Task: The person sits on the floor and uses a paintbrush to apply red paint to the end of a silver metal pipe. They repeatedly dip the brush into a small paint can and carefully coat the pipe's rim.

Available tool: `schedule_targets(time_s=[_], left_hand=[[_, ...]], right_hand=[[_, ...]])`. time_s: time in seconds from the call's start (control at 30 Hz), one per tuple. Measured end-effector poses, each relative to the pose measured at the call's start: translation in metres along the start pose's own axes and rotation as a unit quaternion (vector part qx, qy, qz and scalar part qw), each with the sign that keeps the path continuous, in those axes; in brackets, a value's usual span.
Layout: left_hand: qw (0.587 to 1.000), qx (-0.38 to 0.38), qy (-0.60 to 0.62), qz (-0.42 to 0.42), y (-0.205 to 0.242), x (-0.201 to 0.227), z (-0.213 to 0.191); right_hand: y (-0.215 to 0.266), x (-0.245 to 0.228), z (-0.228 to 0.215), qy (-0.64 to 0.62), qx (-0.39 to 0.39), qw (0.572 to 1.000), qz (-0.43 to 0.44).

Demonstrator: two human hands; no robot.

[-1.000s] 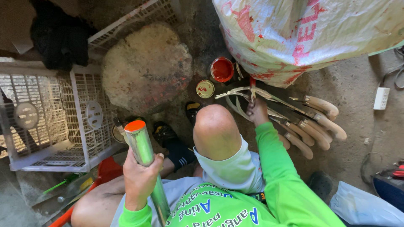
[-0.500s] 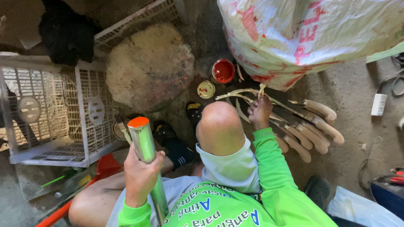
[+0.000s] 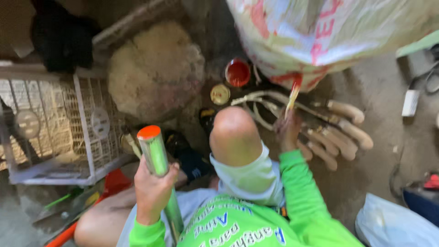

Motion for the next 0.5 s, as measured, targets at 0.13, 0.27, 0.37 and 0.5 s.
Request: schedule_targets(time_s=[0.13, 0.27, 0.37, 0.5], left_hand=[[0.999, 0.017, 0.03, -0.007, 0.001, -0.008, -0.004], [0.998, 0.022, 0.044, -0.025, -0.002, -0.013, -0.006], [0.999, 0.023, 0.033, -0.017, -0.006, -0.013, -0.008], [0.998, 0.013, 0.055, -0.029, -0.004, -0.016, -0.006]], right_hand=[[-0.011, 0.022, -0.021, -0.083, 0.021, 0.995, 0.056], [-0.043, 0.019, -0.037, -0.19, -0.075, 0.979, 0.01], [-0.069, 0.025, -0.032, -0.07, -0.026, 0.994, 0.074], [-0.052, 0.029, -0.042, 0.003, 0.012, 0.984, 0.176]])
Point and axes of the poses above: each hand's wrist, its own y-axis away from the middle knuckle, its own z-axis out of the palm, x = y × z, the point moved 2 cm from there along -y, towards the middle knuckle, and after that the axes turned 11 degrees about -x, right-handed, at the moved point
